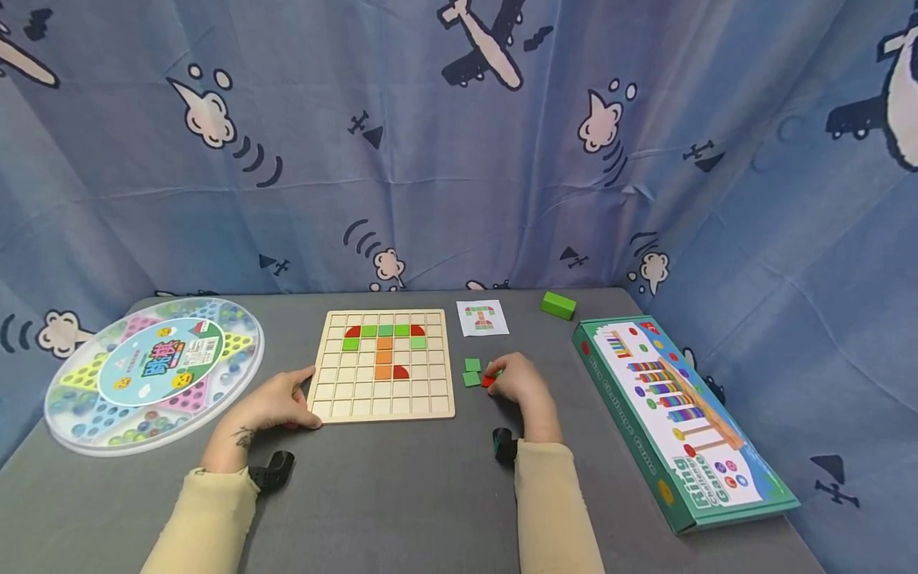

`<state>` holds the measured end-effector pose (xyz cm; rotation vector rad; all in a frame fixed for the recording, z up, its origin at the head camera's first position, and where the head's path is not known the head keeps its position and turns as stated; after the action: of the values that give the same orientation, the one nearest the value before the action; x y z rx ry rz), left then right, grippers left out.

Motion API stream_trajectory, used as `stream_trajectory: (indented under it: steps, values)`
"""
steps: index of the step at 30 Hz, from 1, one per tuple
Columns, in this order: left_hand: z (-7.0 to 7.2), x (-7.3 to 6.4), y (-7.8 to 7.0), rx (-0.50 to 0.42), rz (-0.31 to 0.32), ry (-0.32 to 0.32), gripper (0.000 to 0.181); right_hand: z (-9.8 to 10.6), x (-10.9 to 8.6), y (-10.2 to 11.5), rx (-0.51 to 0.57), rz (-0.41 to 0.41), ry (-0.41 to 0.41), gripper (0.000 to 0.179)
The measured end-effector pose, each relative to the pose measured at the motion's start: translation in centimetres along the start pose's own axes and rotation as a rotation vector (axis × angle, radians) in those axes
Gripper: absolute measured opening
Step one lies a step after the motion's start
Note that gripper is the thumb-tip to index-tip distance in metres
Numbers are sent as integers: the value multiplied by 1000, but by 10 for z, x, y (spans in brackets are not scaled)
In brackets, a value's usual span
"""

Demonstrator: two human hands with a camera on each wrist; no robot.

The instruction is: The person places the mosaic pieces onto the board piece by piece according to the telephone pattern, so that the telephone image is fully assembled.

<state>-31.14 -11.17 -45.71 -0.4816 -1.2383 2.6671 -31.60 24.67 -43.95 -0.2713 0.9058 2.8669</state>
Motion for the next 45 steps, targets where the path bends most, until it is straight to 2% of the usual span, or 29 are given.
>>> stream_trajectory:
  steps: [4,10,18,22,25,27,31,33,38,42,45]
  values:
    - [0,1,0,-2,1,0,101,1,2,0,-26,3,-13,28]
    - [1,1,0,3,-2,3,101,-1,1,2,-51,-3,9,34]
    - [2,1,1,-7,1,4,101,1,1,1,-62,10,-2,25]
    - [2,1,1,-3,-8,7,101,1,0,1,-47,-13,10,26]
    - [3,1,1,-2,-12,3,101,2,-1,1,-31,-19,10,19]
    - [3,1,1,1,-15,0,101,2,-1,1,-17,-4,14,12]
    - [3,0,0,2,-12,-3,101,3,-3,6,53,60,41,14]
    - [3,0,0,0,-10,-4,101,3,-5,12,110,96,60,9]
    - [2,1,0,-8,-11,1,101,3,-11,37,252,153,101,32]
    - [0,1,0,-8,-13,3,101,-1,-15,69,343,225,75,23]
    - [0,1,1,-11,-11,-1,101,-4,-13,99,351,301,31,16]
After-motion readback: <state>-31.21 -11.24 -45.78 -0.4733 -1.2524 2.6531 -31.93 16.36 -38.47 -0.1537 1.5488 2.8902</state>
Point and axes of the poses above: each hand's wrist, its own x-axis towards the middle knuckle, its own z-axis out of the back of the hand, y = z × x, the point moved 7 cm from there along x, towards the middle knuckle, and after that the axes turned 3 degrees about -y, right-handed, at the moved point
